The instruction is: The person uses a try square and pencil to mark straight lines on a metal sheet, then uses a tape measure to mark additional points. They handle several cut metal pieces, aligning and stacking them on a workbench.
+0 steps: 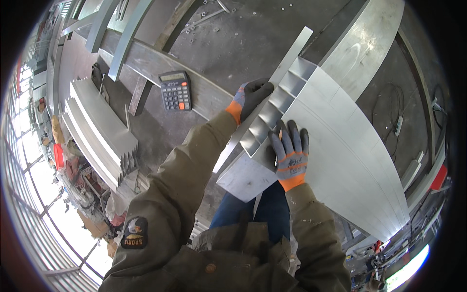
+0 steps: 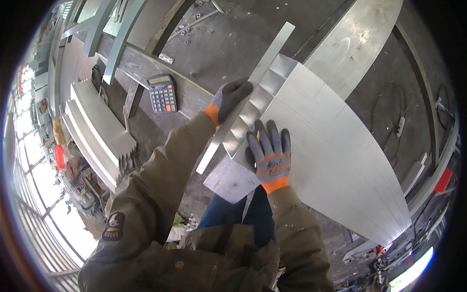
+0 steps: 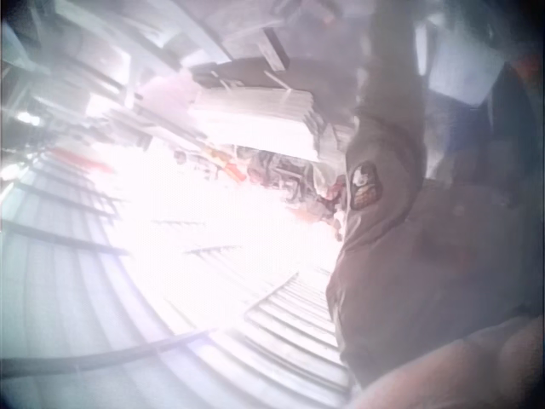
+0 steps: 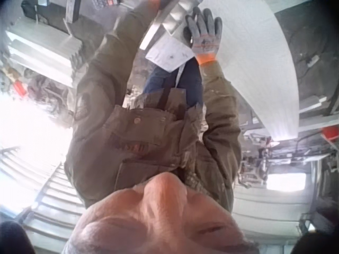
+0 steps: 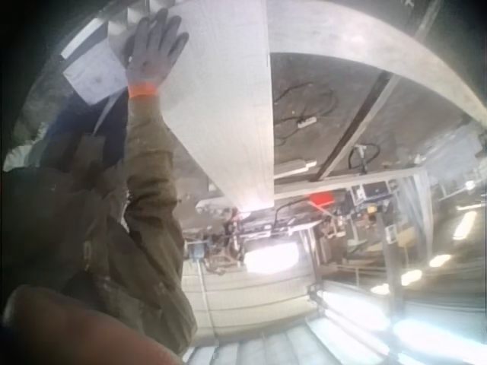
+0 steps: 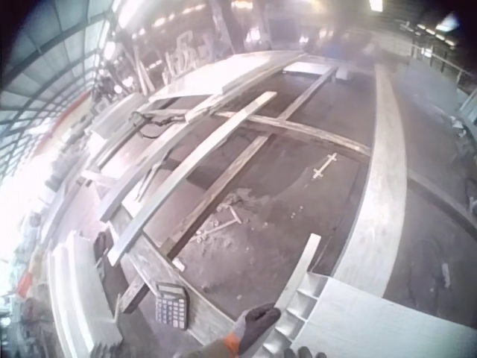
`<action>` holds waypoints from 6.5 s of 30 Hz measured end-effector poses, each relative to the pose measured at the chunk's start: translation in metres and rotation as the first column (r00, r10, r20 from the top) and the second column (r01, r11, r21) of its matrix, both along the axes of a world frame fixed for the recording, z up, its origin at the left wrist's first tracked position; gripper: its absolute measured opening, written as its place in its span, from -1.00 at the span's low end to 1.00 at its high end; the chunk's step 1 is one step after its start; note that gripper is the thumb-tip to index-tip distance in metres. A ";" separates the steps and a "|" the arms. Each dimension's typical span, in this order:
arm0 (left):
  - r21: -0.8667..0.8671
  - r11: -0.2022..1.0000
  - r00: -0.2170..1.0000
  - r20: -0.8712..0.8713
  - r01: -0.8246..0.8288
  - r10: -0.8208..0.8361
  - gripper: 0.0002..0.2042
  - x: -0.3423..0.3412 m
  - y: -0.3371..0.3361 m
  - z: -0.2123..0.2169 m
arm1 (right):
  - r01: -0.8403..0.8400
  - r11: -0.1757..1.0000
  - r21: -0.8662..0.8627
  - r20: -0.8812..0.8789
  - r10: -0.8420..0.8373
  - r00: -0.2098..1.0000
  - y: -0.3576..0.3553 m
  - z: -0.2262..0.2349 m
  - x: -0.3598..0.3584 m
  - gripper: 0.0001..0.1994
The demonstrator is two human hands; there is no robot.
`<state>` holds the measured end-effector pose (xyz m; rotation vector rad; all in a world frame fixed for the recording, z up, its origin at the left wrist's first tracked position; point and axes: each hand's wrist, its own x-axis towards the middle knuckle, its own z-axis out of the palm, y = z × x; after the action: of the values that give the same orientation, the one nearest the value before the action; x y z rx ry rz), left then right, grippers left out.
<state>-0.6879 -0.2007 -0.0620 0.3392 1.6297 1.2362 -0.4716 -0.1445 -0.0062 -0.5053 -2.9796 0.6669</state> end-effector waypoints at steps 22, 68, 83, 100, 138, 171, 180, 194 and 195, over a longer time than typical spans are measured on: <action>-0.119 0.991 0.995 -0.079 0.054 -0.063 -0.55 -0.006 0.006 0.012 | 0.423 0.894 0.147 -0.090 -0.414 0.906 0.120 -0.013 0.032 -0.54; 0.005 0.881 0.880 0.046 -0.474 0.473 -0.61 -0.004 -0.052 0.111 | 0.331 0.906 -0.266 -0.112 -0.370 0.922 -0.029 0.016 0.053 -0.61; 0.292 0.951 0.948 0.266 0.096 -0.177 -0.71 0.548 0.029 0.157 | 0.697 0.084 -0.712 0.060 -0.982 0.180 -0.132 0.108 0.449 -0.51; -0.131 0.531 0.070 -0.937 0.837 -0.341 -0.23 0.920 0.383 0.070 | 0.836 -0.477 -0.273 0.046 -0.874 -0.484 -0.112 0.088 0.886 -0.64; -0.462 0.515 -0.234 -0.863 0.722 -0.447 -0.26 1.049 0.435 0.056 | 0.783 -0.149 -0.604 0.160 -0.985 -0.064 0.315 -0.019 1.206 -0.56; -0.526 0.483 -0.255 -0.816 0.700 -0.519 -0.25 1.048 0.438 0.061 | 0.552 -0.193 -0.811 0.246 -0.969 0.023 0.384 -0.073 1.177 -0.59; -0.580 0.464 -0.297 -0.782 0.670 -0.548 -0.26 1.050 0.439 0.064 | 0.530 -0.167 -0.831 0.208 -0.978 0.019 0.394 -0.057 1.183 -0.61; -0.538 0.468 -0.267 -0.806 0.701 -0.528 -0.27 1.051 0.440 0.066 | 0.499 -0.117 -0.858 0.166 -0.985 0.054 0.394 -0.063 1.176 -0.60; -0.543 0.463 -0.271 -0.803 0.701 -0.531 -0.26 1.050 0.440 0.065 | 0.502 -0.097 -0.859 0.149 -0.987 0.065 0.394 -0.064 1.176 -0.60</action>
<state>0.3625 0.2392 0.0034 2.2461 1.7509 0.0217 0.7046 0.2493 -0.0703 -1.6414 -0.9904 1.4363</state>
